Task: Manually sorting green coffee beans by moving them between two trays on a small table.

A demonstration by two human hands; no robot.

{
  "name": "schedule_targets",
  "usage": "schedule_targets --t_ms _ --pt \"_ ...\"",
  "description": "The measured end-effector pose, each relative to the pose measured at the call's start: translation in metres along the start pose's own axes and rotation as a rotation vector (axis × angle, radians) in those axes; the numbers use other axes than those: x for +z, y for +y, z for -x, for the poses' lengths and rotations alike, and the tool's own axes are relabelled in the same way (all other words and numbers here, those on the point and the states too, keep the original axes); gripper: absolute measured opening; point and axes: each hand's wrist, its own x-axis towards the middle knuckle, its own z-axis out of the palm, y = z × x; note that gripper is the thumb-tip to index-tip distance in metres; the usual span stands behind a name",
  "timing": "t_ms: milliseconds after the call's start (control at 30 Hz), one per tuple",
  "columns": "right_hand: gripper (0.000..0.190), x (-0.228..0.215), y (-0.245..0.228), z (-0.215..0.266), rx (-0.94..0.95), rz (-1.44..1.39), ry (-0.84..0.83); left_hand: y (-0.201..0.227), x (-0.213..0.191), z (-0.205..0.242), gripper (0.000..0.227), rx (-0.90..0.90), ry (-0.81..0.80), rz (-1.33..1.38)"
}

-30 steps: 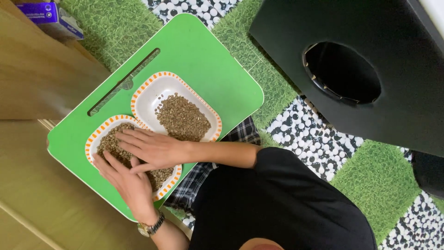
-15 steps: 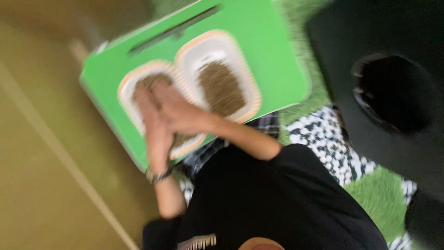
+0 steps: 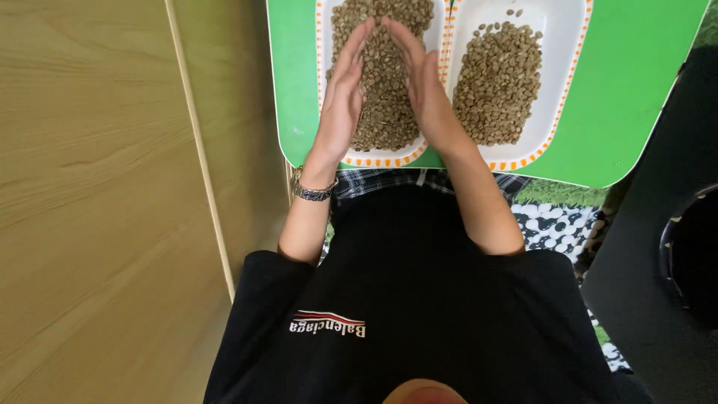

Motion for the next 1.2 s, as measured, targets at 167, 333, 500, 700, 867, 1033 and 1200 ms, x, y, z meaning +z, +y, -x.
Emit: schedule_targets --t_ms 167,333,500,700,867,1033,1200 --pt "0.074 0.006 0.000 0.008 -0.022 -0.289 0.047 0.000 0.004 0.009 0.054 -0.001 0.041 0.216" --pt "0.067 0.011 -0.006 0.012 -0.065 -0.321 0.074 0.007 0.009 0.016 0.054 0.002 0.055 0.293" --pt "0.064 0.013 -0.013 0.011 -0.117 -0.371 0.088 0.010 0.010 0.017 0.054 0.042 0.062 0.325" --pt "0.056 0.016 -0.020 0.011 -0.133 -0.562 0.103 0.010 0.011 0.017 0.050 0.053 0.078 0.282" --pt "0.055 0.014 -0.018 0.008 -0.126 -0.604 0.120 0.012 0.013 0.018 0.048 0.083 0.103 -0.015" --pt "0.055 0.012 -0.022 0.006 -0.135 -0.643 0.124 0.006 0.013 0.018 0.044 0.131 0.081 -0.103" --pt "0.054 0.011 -0.032 0.004 -0.125 -0.713 0.116 0.004 0.015 0.019 0.046 0.136 0.029 -0.190"
